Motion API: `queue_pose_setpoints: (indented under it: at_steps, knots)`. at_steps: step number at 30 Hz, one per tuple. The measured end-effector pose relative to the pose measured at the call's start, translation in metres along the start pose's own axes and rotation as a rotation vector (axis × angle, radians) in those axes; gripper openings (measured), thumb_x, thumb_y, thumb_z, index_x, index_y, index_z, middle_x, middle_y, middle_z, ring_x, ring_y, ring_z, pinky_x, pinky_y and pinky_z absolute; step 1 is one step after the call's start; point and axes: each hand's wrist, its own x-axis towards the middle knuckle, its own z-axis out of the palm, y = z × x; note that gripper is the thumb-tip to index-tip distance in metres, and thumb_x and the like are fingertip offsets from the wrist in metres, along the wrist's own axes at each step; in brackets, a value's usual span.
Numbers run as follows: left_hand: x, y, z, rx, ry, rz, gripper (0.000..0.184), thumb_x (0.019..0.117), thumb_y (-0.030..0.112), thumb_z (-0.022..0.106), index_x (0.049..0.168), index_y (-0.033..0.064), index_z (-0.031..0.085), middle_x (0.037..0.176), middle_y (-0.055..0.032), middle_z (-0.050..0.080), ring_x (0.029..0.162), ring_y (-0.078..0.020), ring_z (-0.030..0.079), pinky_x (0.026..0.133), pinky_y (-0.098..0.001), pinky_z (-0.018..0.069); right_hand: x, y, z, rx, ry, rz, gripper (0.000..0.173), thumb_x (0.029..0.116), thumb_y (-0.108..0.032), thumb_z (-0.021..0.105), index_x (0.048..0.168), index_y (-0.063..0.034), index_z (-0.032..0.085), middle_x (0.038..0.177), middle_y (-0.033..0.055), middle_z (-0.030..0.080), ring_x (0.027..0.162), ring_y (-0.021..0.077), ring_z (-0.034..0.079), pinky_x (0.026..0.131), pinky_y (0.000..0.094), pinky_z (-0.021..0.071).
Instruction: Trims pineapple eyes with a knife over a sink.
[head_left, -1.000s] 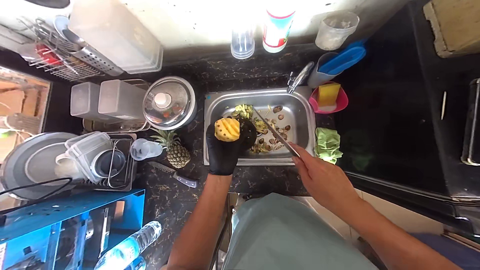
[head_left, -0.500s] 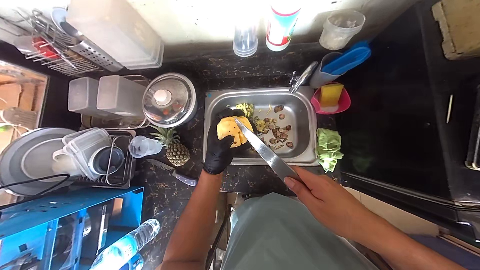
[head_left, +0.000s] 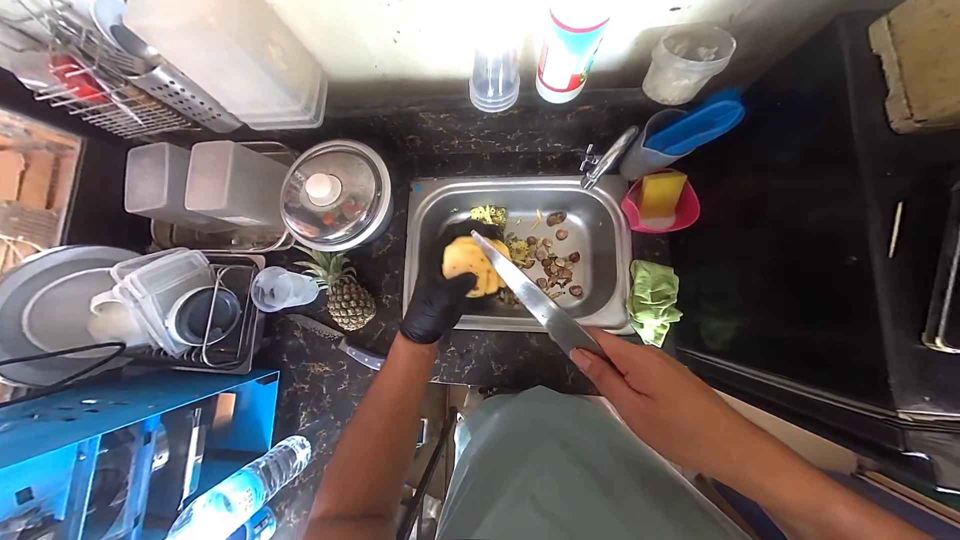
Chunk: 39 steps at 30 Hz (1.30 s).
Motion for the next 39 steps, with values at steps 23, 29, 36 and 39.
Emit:
queue_pose_setpoints:
  at_steps: [23, 29, 36, 39]
  knots:
    - [-0.001, -0.007, 0.007, -0.077, 0.259, -0.075, 0.059, 0.0903, 0.019, 0.071, 0.144, 0.0072, 0.048, 0.135, -0.0173, 0.059, 0.120, -0.0281, 0.061, 0.098, -0.0463, 0.0549, 0.023, 0.023, 0.012, -0.520, 0.327, 0.027, 0.045, 0.1099, -0.029, 0.036, 0.148, -0.0166, 0.054, 0.080, 0.0097, 0.070, 0.065, 0.0305, 0.068, 0.055, 0.0496, 0.0544]
    - [-0.005, 0.014, 0.002, -0.550, 0.261, -0.136, 0.084, 0.0913, 0.080, 0.035, 0.150, 0.0203, 0.045, 0.146, -0.0112, 0.054, 0.133, -0.0298, 0.053, 0.107, -0.0570, 0.0461, 0.021, 0.058, 0.018, -0.274, 0.445, 0.023, 0.047, 0.1103, -0.037, 0.038, 0.144, -0.0103, 0.057, 0.080, 0.0081, 0.067, 0.064, 0.0229, 0.063, 0.056, 0.0449, 0.0534]
    - [0.010, -0.047, 0.014, -0.743, 0.232, -0.315, 0.054, 0.0971, 0.037, 0.065, 0.142, 0.0149, 0.046, 0.137, -0.0212, 0.055, 0.122, -0.0389, 0.059, 0.100, -0.0582, 0.0520, 0.057, 0.130, 0.032, -0.416, 0.017, 0.536, 0.046, 0.1122, -0.036, 0.031, 0.152, -0.0177, 0.044, 0.104, 0.0222, 0.071, 0.097, 0.0436, 0.071, 0.082, 0.0632, 0.0544]
    - [0.007, -0.037, 0.020, -0.842, 0.294, -0.344, 0.060, 0.0963, 0.047, 0.059, 0.148, 0.0192, 0.044, 0.140, -0.0211, 0.055, 0.123, -0.0399, 0.059, 0.098, -0.0568, 0.0537, 0.046, 0.132, 0.026, -0.289, 0.035, 0.511, 0.044, 0.1123, -0.038, 0.033, 0.146, -0.0158, 0.050, 0.099, 0.0213, 0.070, 0.092, 0.0420, 0.070, 0.080, 0.0627, 0.0534]
